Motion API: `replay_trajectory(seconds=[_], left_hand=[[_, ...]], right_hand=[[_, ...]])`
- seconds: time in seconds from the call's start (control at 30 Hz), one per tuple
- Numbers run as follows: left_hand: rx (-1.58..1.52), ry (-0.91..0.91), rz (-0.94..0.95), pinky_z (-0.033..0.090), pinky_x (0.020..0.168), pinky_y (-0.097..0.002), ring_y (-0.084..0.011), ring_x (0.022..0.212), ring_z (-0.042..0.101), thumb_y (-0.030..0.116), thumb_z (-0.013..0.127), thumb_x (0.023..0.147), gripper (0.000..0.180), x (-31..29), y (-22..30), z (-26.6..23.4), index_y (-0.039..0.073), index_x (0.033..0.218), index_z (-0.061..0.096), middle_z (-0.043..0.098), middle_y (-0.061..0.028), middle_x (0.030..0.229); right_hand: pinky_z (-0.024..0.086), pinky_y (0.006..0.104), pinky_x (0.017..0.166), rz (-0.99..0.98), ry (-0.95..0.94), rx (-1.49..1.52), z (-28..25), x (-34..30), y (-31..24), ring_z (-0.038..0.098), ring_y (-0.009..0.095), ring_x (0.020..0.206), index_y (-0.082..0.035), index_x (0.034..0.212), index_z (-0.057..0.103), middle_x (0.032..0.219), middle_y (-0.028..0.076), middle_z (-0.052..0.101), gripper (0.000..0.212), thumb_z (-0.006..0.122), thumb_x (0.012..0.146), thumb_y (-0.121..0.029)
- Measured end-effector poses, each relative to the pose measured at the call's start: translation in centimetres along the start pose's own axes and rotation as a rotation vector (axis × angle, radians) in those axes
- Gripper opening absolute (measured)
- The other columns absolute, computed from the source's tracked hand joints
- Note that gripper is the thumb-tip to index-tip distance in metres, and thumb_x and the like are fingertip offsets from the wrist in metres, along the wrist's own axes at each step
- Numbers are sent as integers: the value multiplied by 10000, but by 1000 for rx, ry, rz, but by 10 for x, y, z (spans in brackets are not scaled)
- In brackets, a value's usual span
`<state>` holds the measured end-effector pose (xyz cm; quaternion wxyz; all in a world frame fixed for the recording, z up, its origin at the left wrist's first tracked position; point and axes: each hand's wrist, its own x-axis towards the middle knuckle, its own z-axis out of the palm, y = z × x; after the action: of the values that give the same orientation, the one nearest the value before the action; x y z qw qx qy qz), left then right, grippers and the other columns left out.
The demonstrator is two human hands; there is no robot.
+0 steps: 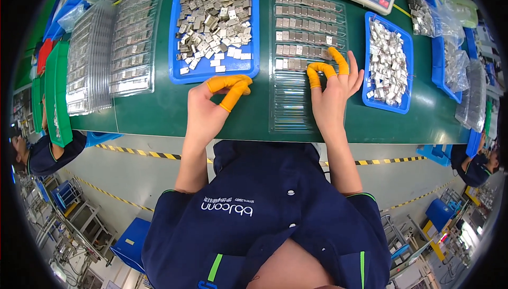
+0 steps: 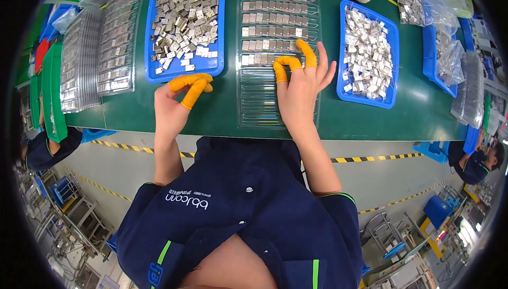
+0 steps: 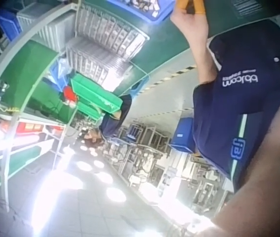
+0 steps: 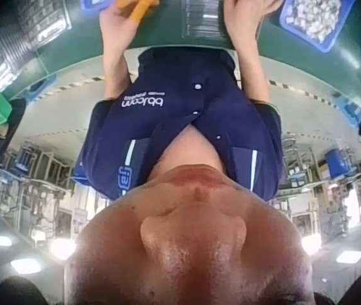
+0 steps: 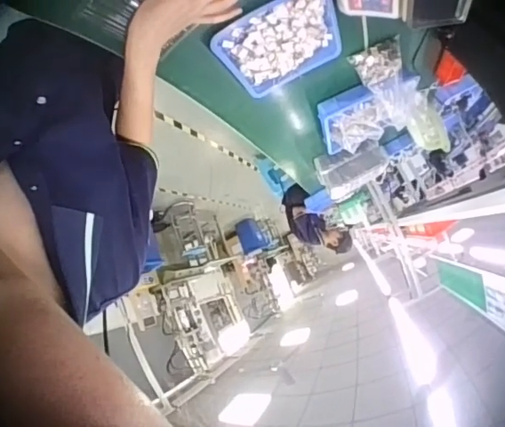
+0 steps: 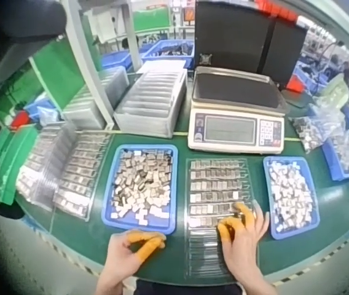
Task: The person sorts electronic components by hand, arranging them into a grid-style component tray.
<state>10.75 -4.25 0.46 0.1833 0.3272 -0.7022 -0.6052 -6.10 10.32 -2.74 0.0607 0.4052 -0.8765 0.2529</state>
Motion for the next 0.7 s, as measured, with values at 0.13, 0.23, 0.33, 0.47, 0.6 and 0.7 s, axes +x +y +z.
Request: replay_trajectory(seconds=[0.13, 0.23, 0.33, 0.47, 0.6, 0.7], left_hand=[[-11, 109, 34, 472, 731, -222, -124, 749, 622, 32, 607, 818, 157, -4, -1, -4, -39, 955, 642, 661, -83, 828], [-46, 152, 80, 473, 730, -224, -117, 747, 618, 34, 610, 820, 171, -3, -1, -5, -44, 970, 636, 658, -80, 820], [-47, 146, 95, 473, 729, -224, -112, 749, 614, 25, 604, 822, 171, 3, -2, 0, -49, 973, 634, 658, -80, 828], [-8, 175, 180, 470, 725, -222, -108, 744, 611, 24, 601, 823, 166, 2, 5, 7, -46, 969, 637, 657, -79, 822], [6, 164, 203, 475, 713, -235, -116, 734, 614, 2, 604, 801, 169, -8, 10, 0, -29, 962, 645, 659, -80, 814], [111, 122, 255, 489, 693, -255, -127, 725, 622, -18, 604, 774, 172, -7, 7, 15, -12, 939, 655, 659, -95, 796]], right_hand=[[176, 473, 1038, 7, 80, 303, -27, 9, -7, 364, 331, 1212, -13, 990, 582, 1121, 124, 542, 298, 682, 716, -75], [260, 481, 1037, -211, 209, 908, -82, 34, -4, 448, 345, 1169, 53, 1234, 431, 1231, 197, 488, 596, 672, 762, -220], [126, 553, 1063, -867, 16, 938, -167, 77, 26, 245, 393, 1294, -72, 1360, 297, 1373, 206, 318, 840, 552, 757, -598], [127, 552, 1063, -888, 108, 929, -194, 80, 77, 247, 391, 1292, -72, 1359, 299, 1372, 205, 320, 837, 547, 759, -600], [129, 551, 1063, -1033, 212, 912, -260, 66, 128, 250, 389, 1291, -72, 1358, 301, 1370, 203, 322, 833, 540, 761, -602], [130, 550, 1063, -1224, 343, 807, -287, 41, 123, 253, 387, 1290, -72, 1356, 303, 1369, 202, 324, 830, 534, 762, -604]])
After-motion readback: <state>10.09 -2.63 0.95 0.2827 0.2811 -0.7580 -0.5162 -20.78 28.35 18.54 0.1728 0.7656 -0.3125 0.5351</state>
